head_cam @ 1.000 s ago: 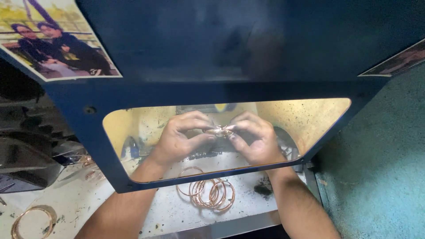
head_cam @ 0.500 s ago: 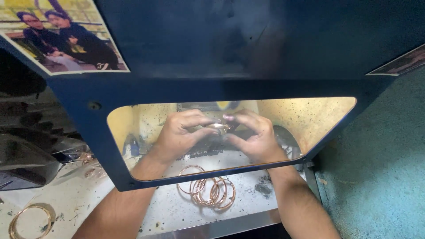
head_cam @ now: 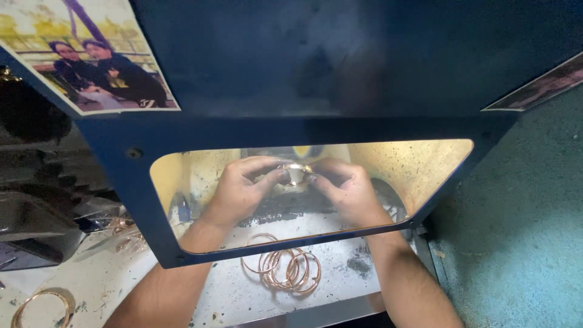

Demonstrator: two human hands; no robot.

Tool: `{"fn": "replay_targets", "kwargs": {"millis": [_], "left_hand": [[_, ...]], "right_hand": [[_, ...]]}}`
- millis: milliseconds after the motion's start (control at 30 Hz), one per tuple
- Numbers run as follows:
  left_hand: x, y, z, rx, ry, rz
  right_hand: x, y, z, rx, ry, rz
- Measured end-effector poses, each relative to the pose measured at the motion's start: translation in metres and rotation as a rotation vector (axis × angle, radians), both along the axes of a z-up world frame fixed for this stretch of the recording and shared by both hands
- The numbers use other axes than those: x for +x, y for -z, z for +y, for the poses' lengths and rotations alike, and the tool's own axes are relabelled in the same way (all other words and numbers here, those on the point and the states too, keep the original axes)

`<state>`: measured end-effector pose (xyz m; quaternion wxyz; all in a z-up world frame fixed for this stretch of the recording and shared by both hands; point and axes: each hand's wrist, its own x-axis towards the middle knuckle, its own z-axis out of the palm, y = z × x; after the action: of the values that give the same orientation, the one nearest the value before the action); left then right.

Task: Polishing a jewelry piece using a bench-mounted wheel and weighing it on a digital scale.

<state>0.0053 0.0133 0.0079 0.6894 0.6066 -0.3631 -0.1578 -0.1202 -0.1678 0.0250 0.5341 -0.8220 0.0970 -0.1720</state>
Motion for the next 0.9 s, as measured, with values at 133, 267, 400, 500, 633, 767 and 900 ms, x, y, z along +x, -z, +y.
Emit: {"fn": "replay_targets", "kwargs": {"millis": [133, 267, 400, 500, 633, 767, 900], "left_hand": [[-0.009, -0.007, -0.009, 0.047, -0.064, 0.091], [-0.011, -0.008, -0.016, 0.094, -0.176, 0.167], [-0.009, -0.001, -0.017, 0.107, -0.22, 0.208], [-0.011, -0.006, -0.015, 0.125, -0.226, 0.21], [-0.007, 0.006, -0.016, 0.103, -0.255, 0.182], [-0.006, 0.009, -0.012, 0.093, -0.227, 0.177], [-0.006, -0.02, -0.004, 0.054, -0.029, 0.132]], "right_hand": [[0.003, -0.018, 0.02, 0.049, 0.131, 0.143], [0.01, -0.009, 0.023, 0.129, 0.175, 0.189], [0.012, -0.007, 0.023, 0.1, 0.188, 0.253], [0.012, -0.001, 0.025, 0.099, 0.22, 0.195], [0.015, 0.001, 0.024, 0.047, 0.181, 0.167], [0.015, -0.005, 0.032, 0.068, 0.207, 0.137], [0.006, -0.015, 0.015, -0.154, 0.057, -0.114]]}}
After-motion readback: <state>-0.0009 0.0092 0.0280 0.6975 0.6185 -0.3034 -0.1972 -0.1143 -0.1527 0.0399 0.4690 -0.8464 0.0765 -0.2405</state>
